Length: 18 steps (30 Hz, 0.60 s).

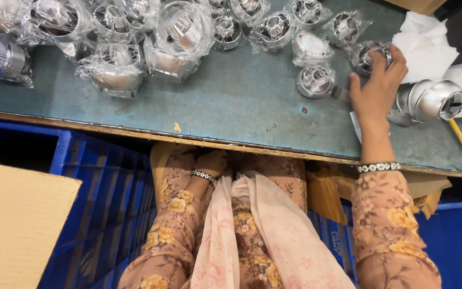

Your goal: The person wraps small metal light fixtures in clear plastic bags one at a time. They pick up each fixture, place it into a bag, seal the bag, and set it aside on the table.

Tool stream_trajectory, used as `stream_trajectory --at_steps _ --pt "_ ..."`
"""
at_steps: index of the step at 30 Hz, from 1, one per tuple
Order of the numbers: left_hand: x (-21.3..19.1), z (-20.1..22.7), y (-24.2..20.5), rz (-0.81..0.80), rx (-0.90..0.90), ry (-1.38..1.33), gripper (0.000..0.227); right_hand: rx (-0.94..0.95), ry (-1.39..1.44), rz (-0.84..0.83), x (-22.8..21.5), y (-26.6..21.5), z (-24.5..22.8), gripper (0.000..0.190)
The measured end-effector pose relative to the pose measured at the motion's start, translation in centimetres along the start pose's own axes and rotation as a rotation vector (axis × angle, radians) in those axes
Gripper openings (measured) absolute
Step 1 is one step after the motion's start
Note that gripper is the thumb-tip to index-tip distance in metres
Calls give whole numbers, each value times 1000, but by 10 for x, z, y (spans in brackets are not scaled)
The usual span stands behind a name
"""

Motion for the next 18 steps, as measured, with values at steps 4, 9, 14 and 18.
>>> stream_trajectory --at_steps 4,9,14,18 --pt "-2 -1 -1 -21 -24 -33 30 -9 -20 61 -2 3 7 41" --pt "-2 -2 -1 31 9 -30 29 58 166 214 -7 -2 18 22" --pt "2 -6 -1 31 -19 -30 26 57 275 439 -11 -12 35 21" --pt "-22 8 -15 173 57 -146 24 289 867 709 -11 -16 79 15"
Point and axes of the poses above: each hand's wrist, its own y-axis towards the middle knuckle, its own x-axis out of the palm, z = x × y, the point moved 7 cm from there along y, towards the middle knuckle, and after that the axes turned 14 degrees about -x, right-handed, at the moved point
